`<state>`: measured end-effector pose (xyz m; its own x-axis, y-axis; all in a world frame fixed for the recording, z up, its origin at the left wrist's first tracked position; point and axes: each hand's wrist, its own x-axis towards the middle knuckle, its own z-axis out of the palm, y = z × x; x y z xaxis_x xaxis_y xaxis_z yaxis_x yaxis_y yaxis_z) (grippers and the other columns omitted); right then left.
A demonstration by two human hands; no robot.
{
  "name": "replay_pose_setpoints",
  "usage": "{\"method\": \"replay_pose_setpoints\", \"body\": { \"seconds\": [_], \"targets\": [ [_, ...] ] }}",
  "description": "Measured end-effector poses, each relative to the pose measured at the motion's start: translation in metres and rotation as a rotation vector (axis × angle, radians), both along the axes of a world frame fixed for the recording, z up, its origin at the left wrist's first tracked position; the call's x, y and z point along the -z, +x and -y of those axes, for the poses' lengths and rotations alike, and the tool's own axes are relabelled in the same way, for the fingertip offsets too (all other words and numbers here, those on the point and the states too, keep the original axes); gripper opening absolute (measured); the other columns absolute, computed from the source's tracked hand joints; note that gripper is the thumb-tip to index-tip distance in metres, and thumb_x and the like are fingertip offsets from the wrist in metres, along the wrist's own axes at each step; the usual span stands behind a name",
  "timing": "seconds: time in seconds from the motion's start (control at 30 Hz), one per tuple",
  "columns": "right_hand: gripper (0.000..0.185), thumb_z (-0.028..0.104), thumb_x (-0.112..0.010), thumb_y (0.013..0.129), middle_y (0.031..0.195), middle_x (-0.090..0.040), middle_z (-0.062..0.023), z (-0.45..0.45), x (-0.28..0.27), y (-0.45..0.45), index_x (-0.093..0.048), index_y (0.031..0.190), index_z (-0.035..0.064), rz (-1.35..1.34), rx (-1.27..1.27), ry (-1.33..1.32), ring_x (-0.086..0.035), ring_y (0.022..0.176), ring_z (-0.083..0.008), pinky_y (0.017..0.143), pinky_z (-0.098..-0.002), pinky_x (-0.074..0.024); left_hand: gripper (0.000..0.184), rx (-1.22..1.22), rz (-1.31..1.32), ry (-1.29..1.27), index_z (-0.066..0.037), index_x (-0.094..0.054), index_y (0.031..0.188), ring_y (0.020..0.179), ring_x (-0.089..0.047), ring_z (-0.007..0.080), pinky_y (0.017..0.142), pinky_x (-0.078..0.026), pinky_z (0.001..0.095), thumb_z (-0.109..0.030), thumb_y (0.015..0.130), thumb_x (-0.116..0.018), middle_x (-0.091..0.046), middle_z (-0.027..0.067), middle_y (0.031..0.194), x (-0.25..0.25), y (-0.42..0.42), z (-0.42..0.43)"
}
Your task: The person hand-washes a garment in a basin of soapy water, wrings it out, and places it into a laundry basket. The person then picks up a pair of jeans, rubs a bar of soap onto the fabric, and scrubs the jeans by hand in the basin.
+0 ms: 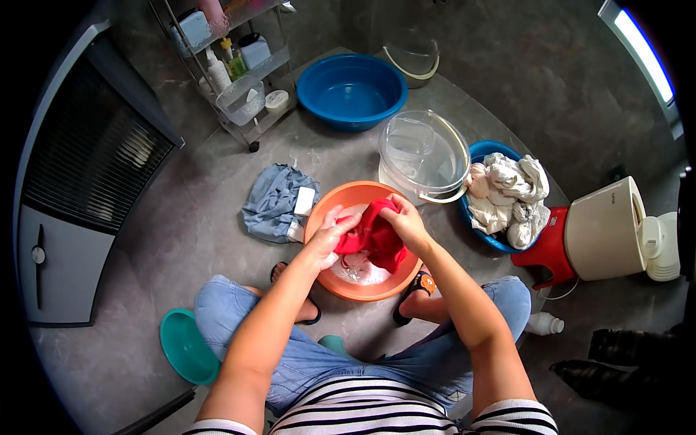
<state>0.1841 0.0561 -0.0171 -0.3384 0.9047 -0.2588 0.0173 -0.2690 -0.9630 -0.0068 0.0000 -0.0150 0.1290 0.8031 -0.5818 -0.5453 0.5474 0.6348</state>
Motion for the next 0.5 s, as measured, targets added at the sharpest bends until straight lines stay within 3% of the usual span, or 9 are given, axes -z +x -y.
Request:
{"method": "replay_pose_setpoints", "body": {
  "seconds": [0.07, 0.1, 0.2, 0.23, 0.33, 0.37, 0.47, 0.5],
  "targets": [
    [0.014, 0.007, -0.063, 0.084, 0.087, -0.059, -0.0011, 0.008, -0.033, -0.003, -0.055, 0.096, 0.0048, 0.153, -0.096, 0.094, -0.056, 0.082, -0.0090, 0.075, -0.0257, -0.0484, 0.074, 0.189, -0.054, 0.094, -0.007, -0.030, 0.146, 0.120, -0.054, 0.0247, 0.092, -0.053, 0.0385, -0.018, 0.087, -0.073, -0.051, 0.0134, 0.131, 0.021, -0.001, 0.002],
    [0.027, 0.005, -0.068, 0.079, 0.089, -0.059, -0.0012, 0.006, -0.019, 0.000, -0.053, 0.100, 0.0052, 0.099, -0.151, 0.069, -0.056, 0.084, -0.0096, 0.077, -0.0264, -0.0487, 0.054, 0.188, -0.055, 0.077, -0.006, -0.044, 0.137, 0.115, -0.058, 0.0230, 0.091, -0.053, 0.0362, -0.014, 0.089, -0.069, -0.055, 0.0124, 0.127, 0.014, 0.001, 0.006],
    [0.045, 0.017, -0.075, 0.073, 0.097, -0.064, -0.0137, 0.010, 0.004, 0.008, -0.054, 0.111, 0.0049, 0.386, -0.356, 0.411, -0.064, 0.093, -0.0277, 0.085, -0.0366, -0.0502, 0.039, 0.100, 0.080, 0.057, -0.008, -0.051, 0.129, 0.108, -0.061, 0.0223, 0.089, -0.054, 0.0358, -0.009, 0.091, -0.061, -0.058, 0.0111, 0.122, 0.013, -0.008, -0.001],
    [0.060, 0.029, -0.080, 0.071, 0.106, -0.064, -0.0198, 0.012, 0.004, 0.009, -0.054, 0.120, 0.0055, 0.479, -0.403, 0.387, -0.062, 0.102, -0.0359, 0.090, -0.0408, -0.0488, 0.035, 0.049, 0.126, 0.010, -0.011, -0.052, 0.126, 0.106, -0.063, 0.0216, 0.086, -0.056, 0.0363, -0.005, 0.092, -0.055, -0.061, 0.0093, 0.117, 0.007, -0.013, -0.001],
    [0.073, 0.041, -0.083, 0.069, 0.113, -0.062, -0.0211, 0.013, 0.015, 0.008, -0.054, 0.126, 0.0070, 0.556, -0.361, 0.377, -0.061, 0.106, -0.0364, 0.093, -0.0418, -0.0477, 0.033, -0.026, 0.091, -0.032, -0.012, -0.054, 0.124, 0.106, -0.063, 0.0209, 0.082, -0.057, 0.0346, -0.006, 0.091, -0.056, -0.061, 0.0083, 0.117, -0.017, -0.016, 0.003],
    [0.082, 0.040, -0.084, 0.069, 0.120, -0.059, -0.0219, 0.011, 0.016, 0.008, -0.047, 0.132, 0.0031, 0.545, -0.405, 0.447, -0.061, 0.107, -0.0332, 0.095, -0.0390, -0.0483, 0.033, -0.043, 0.050, -0.045, -0.013, -0.055, 0.123, 0.106, -0.062, 0.0193, 0.080, -0.057, 0.0336, -0.008, 0.091, -0.057, -0.061, 0.0062, 0.117, -0.027, -0.015, 0.004],
    [0.085, 0.042, -0.083, 0.069, 0.125, -0.056, -0.0213, 0.023, 0.006, -0.008, -0.045, 0.134, 0.0040, 0.516, -0.327, 0.741, -0.061, 0.107, -0.0365, 0.096, -0.0415, -0.0477, 0.029, -0.094, 0.201, -0.009, -0.014, -0.055, 0.120, 0.108, -0.061, 0.0234, 0.090, -0.054, 0.0416, -0.009, 0.092, -0.057, -0.060, 0.0073, 0.116, -0.010, -0.021, -0.001],
    [0.078, 0.037, -0.081, 0.070, 0.126, -0.054, -0.0213, 0.035, -0.008, -0.016, -0.046, 0.133, 0.0058, 0.588, -0.291, 0.695, -0.060, 0.107, -0.0398, 0.095, -0.0447, -0.0481, 0.028, -0.085, 0.190, -0.026, -0.014, -0.057, 0.120, 0.106, -0.062, 0.0217, 0.085, -0.055, 0.0377, -0.011, 0.092, -0.057, -0.061, 0.0058, 0.117, -0.015, -0.016, 0.001]
  ]
}}
